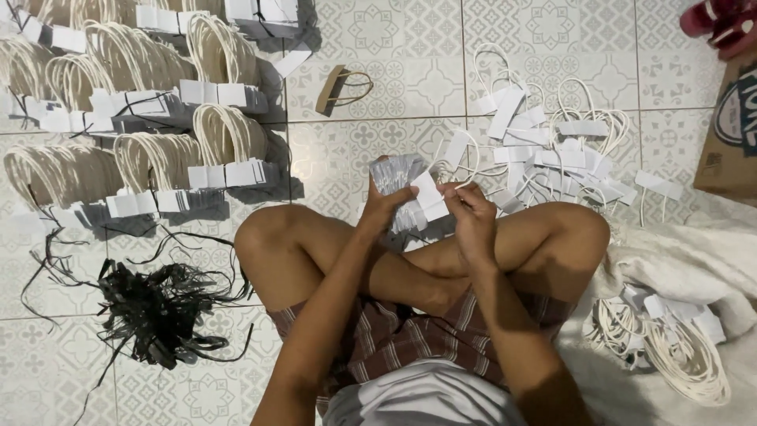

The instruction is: Organizing and tagging bundles of white cords or elastic straps on a tiled floor.

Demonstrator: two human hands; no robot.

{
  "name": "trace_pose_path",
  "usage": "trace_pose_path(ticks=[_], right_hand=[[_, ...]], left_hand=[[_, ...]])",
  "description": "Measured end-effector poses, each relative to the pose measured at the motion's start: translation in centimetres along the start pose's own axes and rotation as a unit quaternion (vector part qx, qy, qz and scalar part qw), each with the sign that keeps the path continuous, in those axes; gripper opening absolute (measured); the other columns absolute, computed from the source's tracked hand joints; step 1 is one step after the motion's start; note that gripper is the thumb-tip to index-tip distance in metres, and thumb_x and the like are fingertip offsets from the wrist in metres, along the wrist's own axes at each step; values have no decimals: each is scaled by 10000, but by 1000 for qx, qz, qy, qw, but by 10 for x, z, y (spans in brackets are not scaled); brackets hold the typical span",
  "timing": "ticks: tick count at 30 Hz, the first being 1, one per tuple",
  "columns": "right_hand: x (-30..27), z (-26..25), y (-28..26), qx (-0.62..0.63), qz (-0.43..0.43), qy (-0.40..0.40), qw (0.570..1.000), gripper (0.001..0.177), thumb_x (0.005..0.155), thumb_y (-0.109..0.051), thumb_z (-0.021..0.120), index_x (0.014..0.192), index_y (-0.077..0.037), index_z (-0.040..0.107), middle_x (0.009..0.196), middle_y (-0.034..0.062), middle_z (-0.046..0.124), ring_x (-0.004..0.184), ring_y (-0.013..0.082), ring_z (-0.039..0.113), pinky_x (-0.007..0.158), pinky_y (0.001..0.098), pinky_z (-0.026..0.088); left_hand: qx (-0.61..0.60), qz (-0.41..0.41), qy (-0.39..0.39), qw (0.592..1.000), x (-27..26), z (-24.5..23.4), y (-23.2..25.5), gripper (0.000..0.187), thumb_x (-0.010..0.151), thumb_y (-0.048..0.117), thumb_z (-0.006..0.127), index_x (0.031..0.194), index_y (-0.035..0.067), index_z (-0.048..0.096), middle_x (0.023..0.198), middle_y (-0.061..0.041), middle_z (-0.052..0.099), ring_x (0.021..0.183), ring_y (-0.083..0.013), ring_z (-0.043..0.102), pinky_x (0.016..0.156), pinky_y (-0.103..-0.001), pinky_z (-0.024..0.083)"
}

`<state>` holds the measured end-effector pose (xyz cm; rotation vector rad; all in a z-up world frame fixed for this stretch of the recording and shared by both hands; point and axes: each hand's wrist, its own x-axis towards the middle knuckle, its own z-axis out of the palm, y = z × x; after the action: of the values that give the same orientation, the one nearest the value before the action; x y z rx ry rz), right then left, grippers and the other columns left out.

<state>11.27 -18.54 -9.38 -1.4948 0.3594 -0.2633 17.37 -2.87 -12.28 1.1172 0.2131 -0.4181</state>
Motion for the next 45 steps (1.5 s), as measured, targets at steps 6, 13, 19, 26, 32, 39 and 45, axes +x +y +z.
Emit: trace_pose_path(ticks=[6,13,19,26,32,39,45], right_hand=[[-8,16,-4,65,22,23,997,100,1010,-57,669,943,-14,730,1024,73,715,860,86,562,777,229,479],[1,3,29,85,-22,68,994,631,949,18,734,1403,-104,313,883,39,594,700,56,595,646,168,472],[-9,6,1,-225,-79,7,971,205,1026,-35,587,1084,-133,757,1035,68,705,1027,242,684,961,381,497],[4,9,9,-72,119,41,989,226,1001,-311,660,1048,-92,690,846,18,594,777,104,523,719,270,421],[19,9,14,-88,223,44,970,409,916,-520,743,1105,-159,715,919,26,645,853,158,600,761,299,437],[21,4,15,9,230,38,972,594,900,-340,839,1310,33,623,940,25,585,857,96,545,767,250,422],[23,-13,20,71,242,35,967,346,886,-250,849,1112,-26,713,826,-25,583,769,82,594,711,209,503]], left_hand=[[-24,14,12,1000,8,-7,-9,844,733,173,907,1395,191,384,1054,-57,524,995,-175,563,904,-391,516],[-19,21,-4,1000,7,-1,-6,839,733,181,917,1384,179,387,1084,-64,529,1055,-189,560,961,-395,500],[71,61,-4,996,1,7,-5,856,760,225,921,1393,169,347,1197,-141,529,1157,-260,526,1014,-461,453],[113,97,-3,989,6,2,-14,820,780,243,900,1362,174,326,1329,-190,500,1278,-330,506,1112,-529,397],[141,109,-42,983,3,7,-15,761,794,226,876,1331,202,338,1396,-190,455,1351,-365,436,1155,-557,338],[141,79,-36,986,3,11,-7,820,777,318,901,1345,194,323,1538,-232,314,1478,-454,269,1221,-604,229],[-17,50,-5,999,1,7,0,796,795,108,854,1381,137,316,1271,-145,491,1210,-287,527,1060,-486,482]])
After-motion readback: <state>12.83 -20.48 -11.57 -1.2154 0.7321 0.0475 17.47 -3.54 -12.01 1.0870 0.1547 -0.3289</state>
